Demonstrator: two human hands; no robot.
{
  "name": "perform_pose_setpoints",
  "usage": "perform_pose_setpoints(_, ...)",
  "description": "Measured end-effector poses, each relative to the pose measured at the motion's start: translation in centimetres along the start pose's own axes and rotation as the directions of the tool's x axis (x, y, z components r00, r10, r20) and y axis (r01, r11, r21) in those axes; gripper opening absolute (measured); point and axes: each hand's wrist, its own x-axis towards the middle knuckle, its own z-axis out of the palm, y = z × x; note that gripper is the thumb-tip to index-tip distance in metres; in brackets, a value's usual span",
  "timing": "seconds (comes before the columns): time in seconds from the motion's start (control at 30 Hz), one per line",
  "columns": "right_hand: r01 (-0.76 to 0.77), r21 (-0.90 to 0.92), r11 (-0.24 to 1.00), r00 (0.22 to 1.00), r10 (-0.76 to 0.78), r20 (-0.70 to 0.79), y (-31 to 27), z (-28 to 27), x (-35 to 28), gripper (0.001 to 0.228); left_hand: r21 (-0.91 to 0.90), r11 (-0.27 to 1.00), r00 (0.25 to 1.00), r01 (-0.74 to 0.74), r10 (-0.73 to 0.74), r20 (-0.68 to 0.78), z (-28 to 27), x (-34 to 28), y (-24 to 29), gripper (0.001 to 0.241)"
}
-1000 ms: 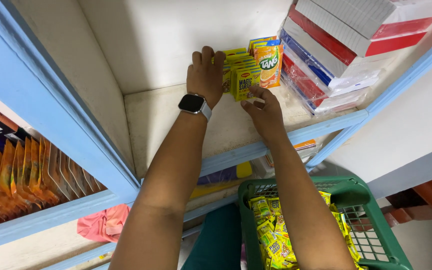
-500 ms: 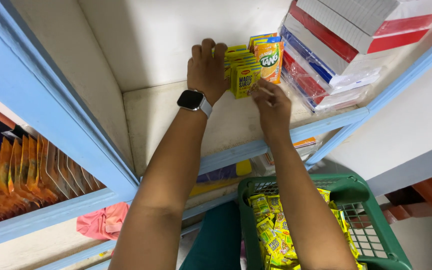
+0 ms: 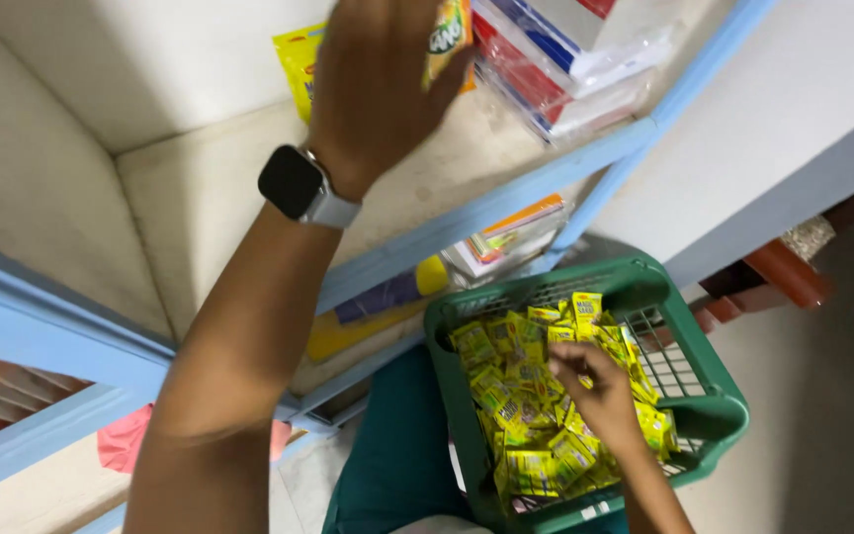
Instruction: Organizing seasoning packets and drink mix boxes from a basket onto a store shelf.
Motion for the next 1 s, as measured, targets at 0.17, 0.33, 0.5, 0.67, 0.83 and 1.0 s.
perform_pose_setpoints(0.17, -0.342, 0.01, 0.94, 0.94, 0.342, 0.019, 20.1, -4.2, -15.6, 0.033, -0.562, 0.791, 0.836, 0.241, 0.125, 0.534, -2.5, -2.5, 12.4, 0.041)
perform_pose_setpoints(0.33, -0.497, 0.039, 0.867, 0.864, 0.49, 0.117, 25.6, -2.4, -24.3, 0.038, -0.767, 0.634, 0.759, -0.098, 0.546, 0.354, -0.8, -16.9, 20.2, 0.023)
perform_pose_setpoints(0.5, -0.469, 0.021, 0.883, 0.847, 0.443, 0.295, 17.6, -0.2, -24.1, 0.034, -0.732, 0.66, 0.591, 0.169, 0.527, 0.611, 1.4, -30.6, 23.7, 0.017)
perform_pose_setpoints(0.67, -0.361, -0.319, 0.877, 0.862, 0.444, 0.245, 20.3, -1.0, -22.4, 0.032, -0.357, 0.508, 0.163, 0.784, 0.387, 0.908, -8.1, -31.8, 19.9, 0.029)
perform_pose_setpoints(0.83, -0.27, -0.405, 0.873, 0.887, 0.39, 0.249, 19.2, 0.0, -19.6, 0.035, 0.339, 0.827, -0.191, 0.449, -0.282, 0.94, -16.9, -50.6, 4.6, 0.039)
perform_pose_setpoints(1.0, -0.249, -0.454, 0.856, 0.876, 0.399, 0.271, 11.9, 2.0, -14.2, 0.034, 0.897, 0.27, 0.049, 0.351, -0.962, 0.27, -21.6, -48.0, -3.1, 0.055)
